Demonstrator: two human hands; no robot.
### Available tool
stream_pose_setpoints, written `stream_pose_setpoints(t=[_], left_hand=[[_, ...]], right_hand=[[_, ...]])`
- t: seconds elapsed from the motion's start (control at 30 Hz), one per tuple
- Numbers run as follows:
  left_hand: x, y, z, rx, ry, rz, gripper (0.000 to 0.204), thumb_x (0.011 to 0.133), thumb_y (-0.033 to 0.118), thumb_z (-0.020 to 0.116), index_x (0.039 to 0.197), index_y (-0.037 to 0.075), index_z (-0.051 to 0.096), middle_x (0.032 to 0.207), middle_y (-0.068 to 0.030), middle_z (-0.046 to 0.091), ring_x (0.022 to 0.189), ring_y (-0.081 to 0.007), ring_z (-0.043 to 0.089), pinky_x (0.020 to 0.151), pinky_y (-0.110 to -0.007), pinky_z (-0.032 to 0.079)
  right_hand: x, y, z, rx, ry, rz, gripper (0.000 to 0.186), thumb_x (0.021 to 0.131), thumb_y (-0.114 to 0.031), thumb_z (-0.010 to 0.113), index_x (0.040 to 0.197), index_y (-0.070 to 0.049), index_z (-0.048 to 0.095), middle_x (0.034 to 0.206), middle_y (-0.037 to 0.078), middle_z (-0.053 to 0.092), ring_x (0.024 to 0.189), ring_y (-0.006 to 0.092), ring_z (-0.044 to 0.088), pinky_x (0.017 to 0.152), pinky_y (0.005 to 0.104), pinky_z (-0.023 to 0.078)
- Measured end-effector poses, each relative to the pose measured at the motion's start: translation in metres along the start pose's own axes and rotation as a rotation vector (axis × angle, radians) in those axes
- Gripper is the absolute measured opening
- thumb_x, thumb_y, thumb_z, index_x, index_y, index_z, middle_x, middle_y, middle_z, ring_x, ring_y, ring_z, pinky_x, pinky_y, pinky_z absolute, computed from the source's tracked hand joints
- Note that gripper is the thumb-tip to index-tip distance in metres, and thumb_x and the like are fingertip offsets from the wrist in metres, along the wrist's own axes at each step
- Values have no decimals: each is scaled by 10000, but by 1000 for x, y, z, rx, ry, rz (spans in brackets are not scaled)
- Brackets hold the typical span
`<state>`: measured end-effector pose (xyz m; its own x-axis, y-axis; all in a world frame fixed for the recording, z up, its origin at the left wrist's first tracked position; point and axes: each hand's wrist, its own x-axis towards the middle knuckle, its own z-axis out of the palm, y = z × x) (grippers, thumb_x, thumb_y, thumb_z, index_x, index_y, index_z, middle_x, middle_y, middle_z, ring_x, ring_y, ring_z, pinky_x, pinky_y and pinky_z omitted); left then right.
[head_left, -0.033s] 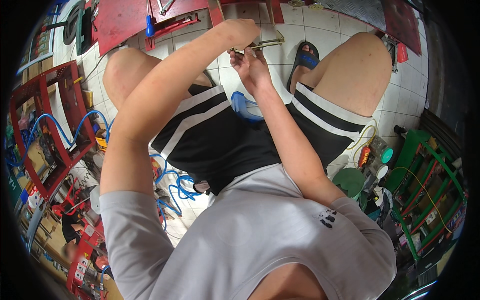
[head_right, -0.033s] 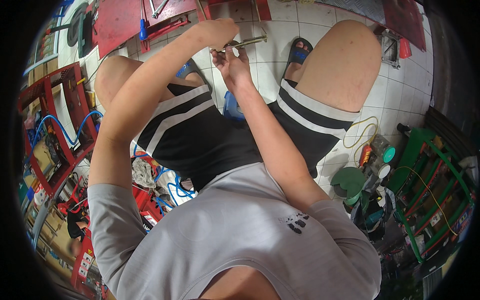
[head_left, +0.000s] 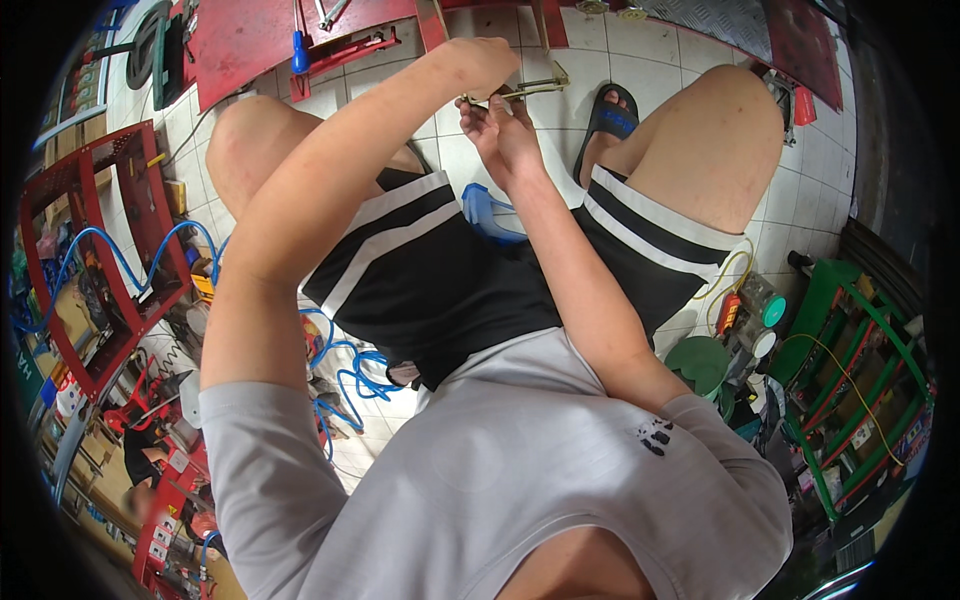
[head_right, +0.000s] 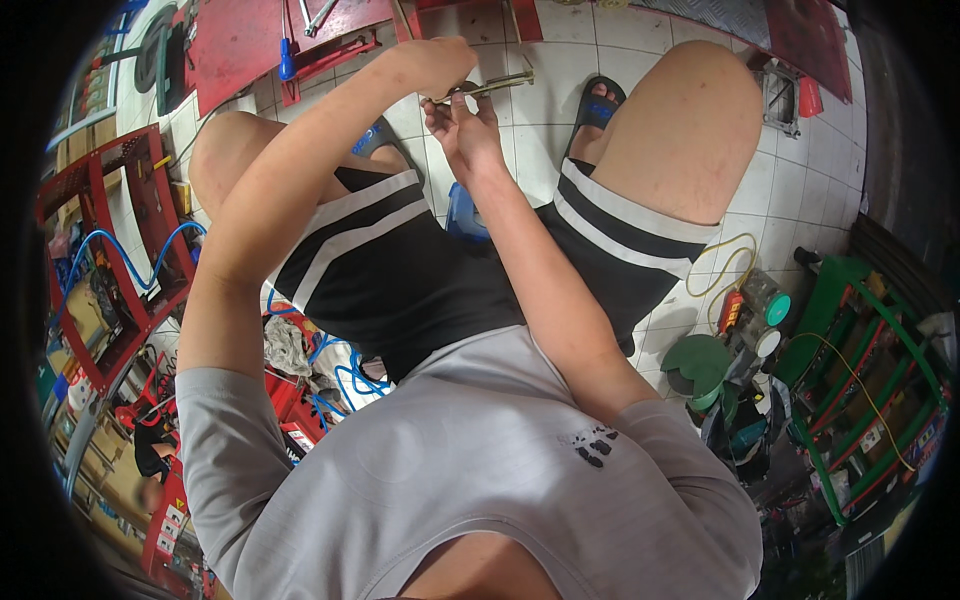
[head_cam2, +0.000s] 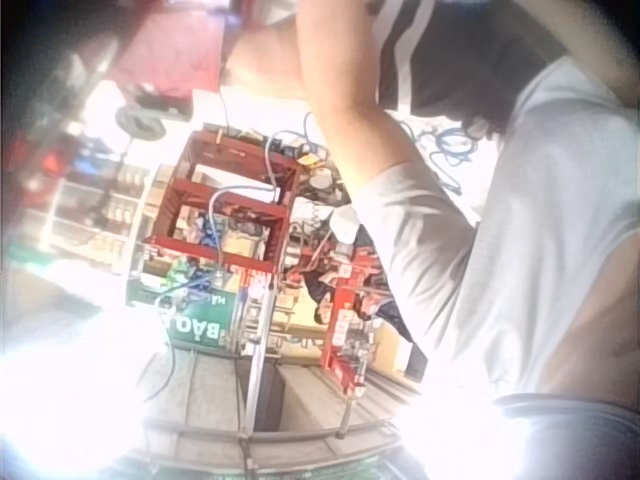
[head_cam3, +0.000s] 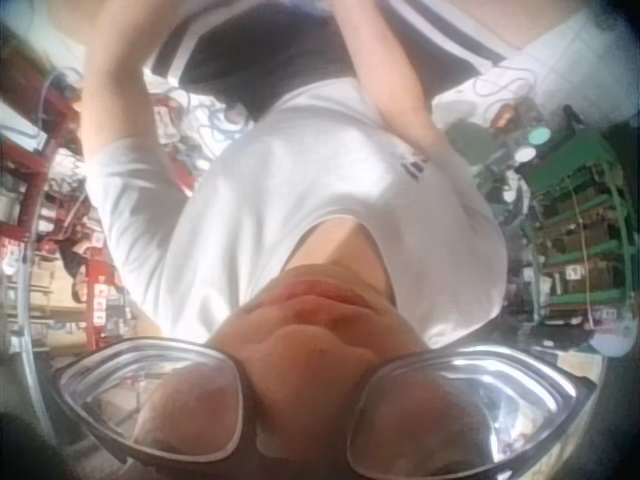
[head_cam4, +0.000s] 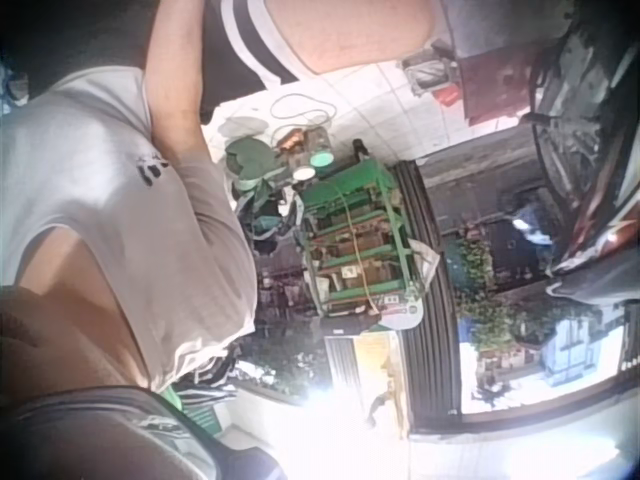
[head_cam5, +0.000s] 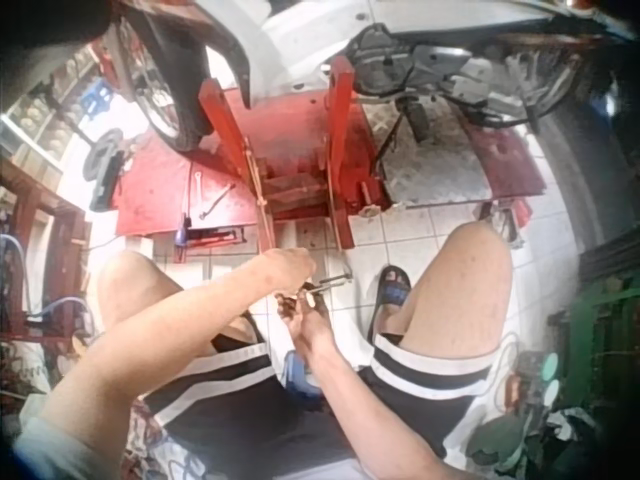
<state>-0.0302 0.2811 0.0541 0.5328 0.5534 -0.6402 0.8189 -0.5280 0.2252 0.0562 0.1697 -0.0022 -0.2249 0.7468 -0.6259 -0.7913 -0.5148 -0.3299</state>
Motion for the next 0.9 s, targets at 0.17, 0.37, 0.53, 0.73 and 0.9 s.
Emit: stream_pose_setpoints(t=[0.17,0.37,0.53,0.73,0.9], left_hand=[[1,0,-7,47,-33,-34,329,697,67,730,1022,31,689,1040,-172,673,968,-325,663,740,-400,562],[4,4,1,17,-79,-74,248,696,32,716,941,13,681,982,-177,666,924,-348,660,709,-433,549],[-3,9,0,35,58,-23,293,700,37,710,990,26,671,1055,-164,635,997,-346,639,738,-432,553],[-1,7,-1,44,-21,-49,300,719,30,691,1017,33,667,1053,-172,633,1024,-334,632,770,-428,553],[-2,14,-8,93,-125,-44,357,715,66,707,1068,48,657,1089,-167,626,1034,-320,632,771,-421,553]], right_hand=[[0,-1,-1,8,3,35,249,1014,-121,422,1254,-92,364,1059,168,556,891,223,595,759,345,503],[-3,-2,0,-10,-13,30,245,1017,-136,421,1252,-86,374,1068,169,552,907,220,589,765,341,499],[-3,-3,-1,-32,-11,22,240,1016,-146,429,1241,-74,385,1063,168,560,908,213,586,777,341,495],[-3,-2,0,-48,-25,27,238,1013,-155,440,1232,-76,393,1057,169,567,905,211,585,779,338,496],[-3,-1,-2,-29,-43,7,248,1014,-163,439,1245,-92,380,1063,175,569,912,213,586,777,339,501]])
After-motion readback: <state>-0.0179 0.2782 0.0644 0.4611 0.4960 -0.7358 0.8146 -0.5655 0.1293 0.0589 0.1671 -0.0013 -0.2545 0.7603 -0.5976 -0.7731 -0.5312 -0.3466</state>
